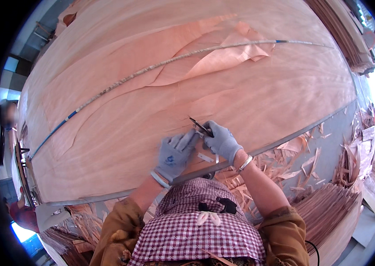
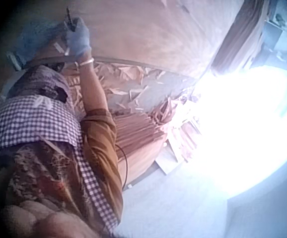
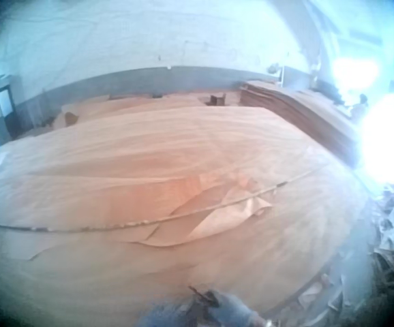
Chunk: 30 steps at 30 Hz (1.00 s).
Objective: The person trims large sheets of wood veneer using a utility knife along a metal guide and stacks the cut pieces on top of other veneer piles.
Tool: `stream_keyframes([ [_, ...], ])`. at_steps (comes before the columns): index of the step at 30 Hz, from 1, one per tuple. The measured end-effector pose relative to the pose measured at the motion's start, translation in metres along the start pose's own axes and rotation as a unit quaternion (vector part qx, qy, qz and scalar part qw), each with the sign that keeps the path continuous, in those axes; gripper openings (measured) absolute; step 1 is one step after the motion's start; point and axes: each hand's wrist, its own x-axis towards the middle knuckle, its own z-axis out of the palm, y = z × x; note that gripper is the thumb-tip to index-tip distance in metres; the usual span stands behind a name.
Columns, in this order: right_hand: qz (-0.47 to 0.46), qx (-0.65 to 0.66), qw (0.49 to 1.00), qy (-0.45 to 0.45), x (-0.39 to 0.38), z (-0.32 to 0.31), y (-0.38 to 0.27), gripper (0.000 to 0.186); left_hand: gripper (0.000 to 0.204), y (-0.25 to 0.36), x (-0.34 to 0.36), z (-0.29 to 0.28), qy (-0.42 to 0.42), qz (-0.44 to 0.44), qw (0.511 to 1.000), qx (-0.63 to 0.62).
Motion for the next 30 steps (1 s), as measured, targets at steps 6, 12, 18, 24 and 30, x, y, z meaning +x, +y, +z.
stream_keyframes([
  [6, 0.013, -0.109, 0.992, 0.069, -0.013, 0.002, 0.002, 0.025, 0.046, 0.01, 0.007, 0.0, -0.064, -0.034, 0.997, 0.021],
  [12, -0.006, -0.138, 0.99, 0.039, -0.035, 0.003, 0.019, 0.018, 0.047, 0.014, 0.008, 0.001, -0.1, -0.04, 0.993, 0.038],
  [18, 0.003, 0.05, 0.998, -0.042, -0.05, 0.002, -0.011, 0.018, 0.043, 0.011, 0.014, -0.004, -0.111, -0.042, 0.993, 0.02],
  [24, -0.085, 0.09, 0.99, 0.069, 0.002, -0.049, -0.036, 0.019, 0.049, -0.03, 0.049, -0.01, -0.029, -0.009, 0.999, 0.014],
  [30, -0.02, 0.056, 0.995, 0.077, 0.051, -0.061, -0.037, 0.012, 0.053, -0.047, 0.058, 0.008, -0.053, 0.017, 0.998, -0.002],
])
